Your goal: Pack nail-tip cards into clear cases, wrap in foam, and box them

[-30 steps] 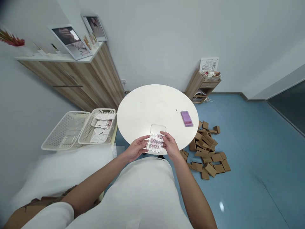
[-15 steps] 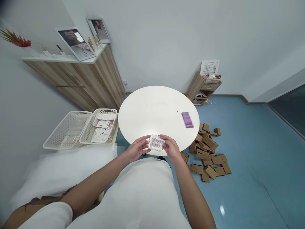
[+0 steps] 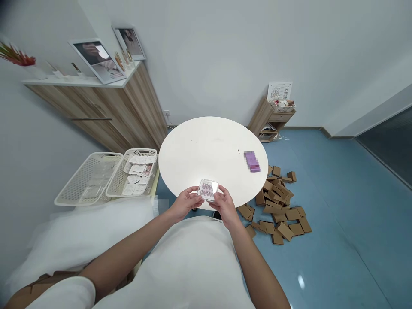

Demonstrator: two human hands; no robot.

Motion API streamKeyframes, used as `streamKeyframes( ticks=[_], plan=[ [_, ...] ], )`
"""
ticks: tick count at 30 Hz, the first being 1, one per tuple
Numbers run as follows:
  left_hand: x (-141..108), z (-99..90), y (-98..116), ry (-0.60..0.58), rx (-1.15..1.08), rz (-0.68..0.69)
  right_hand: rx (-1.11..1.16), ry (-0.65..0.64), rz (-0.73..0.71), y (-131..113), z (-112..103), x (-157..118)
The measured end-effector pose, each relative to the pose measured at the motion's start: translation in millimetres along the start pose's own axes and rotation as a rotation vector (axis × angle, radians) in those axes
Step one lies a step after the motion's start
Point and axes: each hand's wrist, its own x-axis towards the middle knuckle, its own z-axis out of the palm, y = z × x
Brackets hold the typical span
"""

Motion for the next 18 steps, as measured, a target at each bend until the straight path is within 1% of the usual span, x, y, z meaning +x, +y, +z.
streamKeyframes(
  ticks=[2, 6, 9, 11, 13, 18],
  plan=[
    [-1, -0.2, 0, 0.018, 0.005, 0.016, -0.023, 0.027, 0.004, 6, 3, 0],
    [-4, -2.3, 0, 0.022, 0.066, 0.001, -0.053, 0.096, -0.063, 13, 6, 2],
    [-5, -5.3, -3, 0.03, 0.211, -0.008, -0.056, 0.1, -0.108, 16, 6, 2],
    [-5, -7.6, -6, 0.001, 0.328, 0.012, -0.063, 0.103, -0.125, 18, 7, 1],
    [-5, -9.6, -9, -0.027, 0.4, 0.045, -0.072, 0.105, -0.121, 21, 8, 2],
    [-2, -12.9, -17, -0.012, 0.385, 0.093, -0.088, 0.077, -0.093, 26, 11, 6]
  ],
)
